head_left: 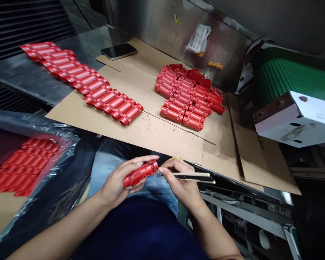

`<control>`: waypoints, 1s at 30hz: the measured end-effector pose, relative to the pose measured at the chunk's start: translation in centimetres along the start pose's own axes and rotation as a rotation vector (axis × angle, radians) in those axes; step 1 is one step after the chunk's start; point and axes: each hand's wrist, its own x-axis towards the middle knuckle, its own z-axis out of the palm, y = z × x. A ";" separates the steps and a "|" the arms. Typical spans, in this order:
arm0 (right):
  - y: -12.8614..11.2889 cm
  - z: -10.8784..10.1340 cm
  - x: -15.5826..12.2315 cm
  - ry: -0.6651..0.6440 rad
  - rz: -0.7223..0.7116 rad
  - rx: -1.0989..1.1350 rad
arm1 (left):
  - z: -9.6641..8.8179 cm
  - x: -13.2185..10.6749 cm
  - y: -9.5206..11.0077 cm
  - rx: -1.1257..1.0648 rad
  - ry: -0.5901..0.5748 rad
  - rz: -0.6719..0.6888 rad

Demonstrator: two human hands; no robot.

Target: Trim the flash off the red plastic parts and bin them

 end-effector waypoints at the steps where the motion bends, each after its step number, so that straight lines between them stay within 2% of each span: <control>1: -0.2 -0.4 0.0 0.030 -0.036 -0.034 | 0.0 0.0 0.0 0.012 0.005 0.010; 3: -0.5 -0.9 0.0 0.059 -0.075 -0.065 | 0.0 -0.1 0.1 0.031 0.008 0.027; 5: -0.6 -1.0 0.0 0.032 -0.044 -0.029 | 0.0 -0.1 0.2 0.049 0.001 0.024; 7: -0.5 -0.6 0.0 -0.031 0.053 0.101 | -0.1 -0.1 0.3 0.055 -0.025 0.002; 10: -0.2 0.6 -0.1 -0.082 0.272 0.383 | -0.3 -0.5 0.4 -0.016 -0.116 0.003; 12: -0.2 1.3 -0.1 -0.069 0.394 0.503 | -0.4 -0.8 0.4 -0.039 -0.125 0.092; 14: -0.5 1.7 -0.3 -0.081 0.425 0.528 | -0.5 -1.0 0.4 0.007 -0.021 0.225; 15: -0.6 1.7 -0.4 -0.099 0.393 0.494 | -0.5 -1.0 0.4 0.036 0.057 0.286; 17: -1.0 1.4 -0.5 -0.122 0.235 0.346 | -0.5 -0.8 0.4 0.048 0.172 0.346; 20: -1.4 0.3 -0.7 -0.059 -0.084 0.103 | -0.5 -0.6 0.6 -0.037 0.184 0.277; 23: -1.6 -0.4 -0.9 -0.045 -0.292 0.072 | -0.6 -0.6 0.6 -0.103 0.175 0.181; 26: -1.6 -0.2 -1.0 -0.106 -0.382 0.125 | -0.5 -0.7 0.6 -0.125 0.185 0.176; 30: -1.4 0.8 -1.2 -0.129 -0.410 0.224 | -0.3 -0.8 0.6 -0.118 0.179 0.191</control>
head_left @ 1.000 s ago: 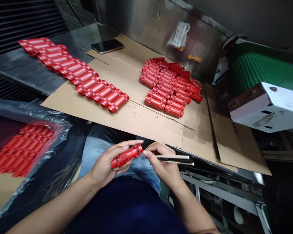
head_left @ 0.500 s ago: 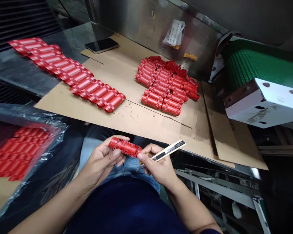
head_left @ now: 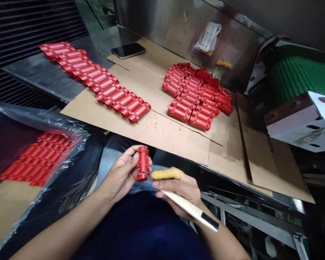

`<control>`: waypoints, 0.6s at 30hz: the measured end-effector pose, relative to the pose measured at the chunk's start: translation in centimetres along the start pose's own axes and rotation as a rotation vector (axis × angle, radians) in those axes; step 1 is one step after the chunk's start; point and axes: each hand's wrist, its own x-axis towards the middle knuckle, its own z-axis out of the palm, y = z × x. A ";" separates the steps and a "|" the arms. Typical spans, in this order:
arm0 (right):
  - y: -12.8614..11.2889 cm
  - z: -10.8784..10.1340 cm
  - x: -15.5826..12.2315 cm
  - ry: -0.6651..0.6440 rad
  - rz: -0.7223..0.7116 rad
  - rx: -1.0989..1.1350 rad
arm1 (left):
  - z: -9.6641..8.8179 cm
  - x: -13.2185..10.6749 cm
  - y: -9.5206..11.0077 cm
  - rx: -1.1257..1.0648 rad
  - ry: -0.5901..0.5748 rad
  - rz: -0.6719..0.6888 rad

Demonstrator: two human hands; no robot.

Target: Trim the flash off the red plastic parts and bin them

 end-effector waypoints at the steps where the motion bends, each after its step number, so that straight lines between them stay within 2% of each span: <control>1: 0.1 0.2 0.0 0.005 -0.006 0.011 | 0.1 0.0 0.0 0.006 -0.003 0.006; 10: 0.9 0.4 -0.8 -0.013 0.012 -0.019 | 0.3 -0.1 0.0 0.060 -0.009 0.022; 18: 0.1 0.2 -0.4 -0.001 0.067 -0.016 | -0.1 -0.1 -0.2 0.031 0.017 -0.024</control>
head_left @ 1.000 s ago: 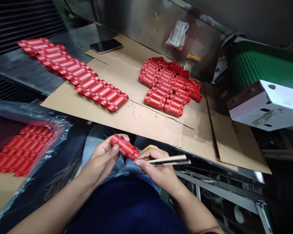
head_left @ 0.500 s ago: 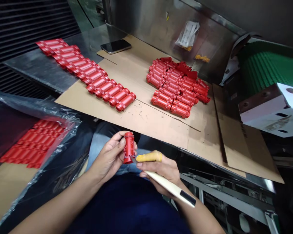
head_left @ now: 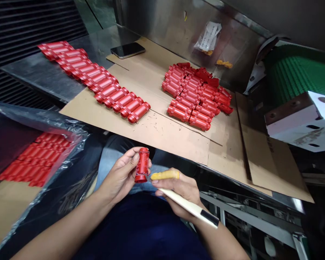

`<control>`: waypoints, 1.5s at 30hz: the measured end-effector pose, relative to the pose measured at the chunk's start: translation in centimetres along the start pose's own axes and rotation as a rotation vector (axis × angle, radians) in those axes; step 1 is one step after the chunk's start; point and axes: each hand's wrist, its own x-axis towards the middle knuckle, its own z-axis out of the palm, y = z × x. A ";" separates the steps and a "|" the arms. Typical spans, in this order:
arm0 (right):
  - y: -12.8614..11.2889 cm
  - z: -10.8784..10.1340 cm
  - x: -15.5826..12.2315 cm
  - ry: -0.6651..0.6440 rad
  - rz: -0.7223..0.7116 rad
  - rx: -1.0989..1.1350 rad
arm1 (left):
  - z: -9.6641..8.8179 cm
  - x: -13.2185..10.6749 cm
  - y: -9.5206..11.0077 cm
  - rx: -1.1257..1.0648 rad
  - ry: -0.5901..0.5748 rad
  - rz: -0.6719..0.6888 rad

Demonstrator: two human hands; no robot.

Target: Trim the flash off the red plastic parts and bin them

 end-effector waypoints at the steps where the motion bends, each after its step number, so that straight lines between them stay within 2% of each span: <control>1: -0.1 -0.1 0.0 0.010 0.001 0.004 | -0.1 0.0 0.0 -0.003 -0.003 -0.006; 6: -0.1 -0.3 0.0 0.018 -0.013 0.059 | -0.1 0.1 0.0 0.006 -0.014 -0.013; 17: -0.1 -0.2 0.0 -0.022 -0.012 0.043 | 0.1 0.0 -0.2 0.018 -0.014 -0.018; 20: 0.1 -0.3 0.2 -0.026 -0.050 0.029 | 0.1 0.0 -0.2 0.022 -0.001 -0.026; 23: 0.5 -0.6 0.5 -0.057 -0.176 -0.048 | 0.3 0.0 -0.2 0.023 0.018 -0.040; 26: 0.6 -0.9 1.0 -0.171 -0.266 -0.200 | 0.3 0.0 -0.2 0.017 0.038 -0.039; 30: 0.1 -1.1 1.4 -0.297 -0.218 -0.393 | 0.3 0.1 -0.4 0.014 0.055 -0.029; 33: 0.3 -0.6 1.1 -0.275 -0.231 -0.448 | 0.4 0.1 -0.6 -0.009 0.064 -0.037; 36: 1.0 0.3 0.5 -0.161 -0.161 -0.261 | 0.5 0.1 -0.6 -0.066 0.085 -0.043; 38: 1.4 1.0 0.1 -0.016 -0.064 -0.003 | 0.6 0.2 -0.6 -0.090 0.091 -0.034; 40: 1.8 1.7 -0.1 0.110 0.108 0.298 | 0.5 0.2 -0.6 -0.087 0.084 -0.029; 42: 2.0 2.1 -0.1 0.155 0.281 0.579 | 0.5 0.1 -0.5 -0.064 0.067 -0.031; 45: 2.2 1.9 0.0 0.149 0.348 0.793 | 0.5 -0.1 -0.4 -0.041 0.044 -0.016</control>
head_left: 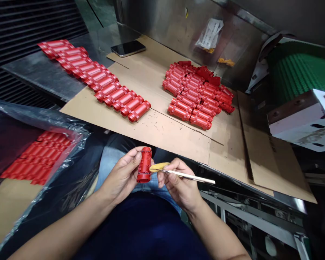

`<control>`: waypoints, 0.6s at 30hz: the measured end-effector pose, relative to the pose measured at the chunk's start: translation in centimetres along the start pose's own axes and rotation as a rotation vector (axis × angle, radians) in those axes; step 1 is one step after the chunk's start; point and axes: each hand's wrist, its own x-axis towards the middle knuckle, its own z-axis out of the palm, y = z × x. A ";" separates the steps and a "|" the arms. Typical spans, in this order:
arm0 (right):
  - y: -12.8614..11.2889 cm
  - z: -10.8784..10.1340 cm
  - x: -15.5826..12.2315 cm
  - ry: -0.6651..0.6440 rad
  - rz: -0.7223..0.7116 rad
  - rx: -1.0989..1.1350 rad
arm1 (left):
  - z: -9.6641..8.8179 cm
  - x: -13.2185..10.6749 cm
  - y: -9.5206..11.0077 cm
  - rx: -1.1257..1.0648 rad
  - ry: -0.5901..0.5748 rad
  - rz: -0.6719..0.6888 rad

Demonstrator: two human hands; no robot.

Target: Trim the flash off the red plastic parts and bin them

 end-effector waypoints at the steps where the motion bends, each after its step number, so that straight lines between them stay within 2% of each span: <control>1: -0.2 -0.2 0.0 -0.004 -0.018 -0.023 | 0.0 0.0 0.0 0.003 -0.006 0.007; 3: -1.0 -0.4 -0.1 -0.028 -0.133 -0.229 | 0.0 -0.1 0.1 0.006 -0.016 0.017; 6: -2.2 -0.5 -0.2 -0.145 -0.386 -0.618 | 0.1 -0.2 0.2 0.015 -0.032 0.020; 8: -2.8 -0.4 -0.2 -0.221 -0.479 -0.741 | 0.2 -0.2 0.3 0.028 -0.035 0.023; 12: -3.3 -0.2 0.0 -0.267 -0.515 -0.830 | 0.5 -0.4 0.4 0.057 -0.038 0.031; 18: -3.2 -0.5 0.2 -0.280 -0.526 -0.852 | 0.8 -0.4 0.5 0.087 -0.017 0.051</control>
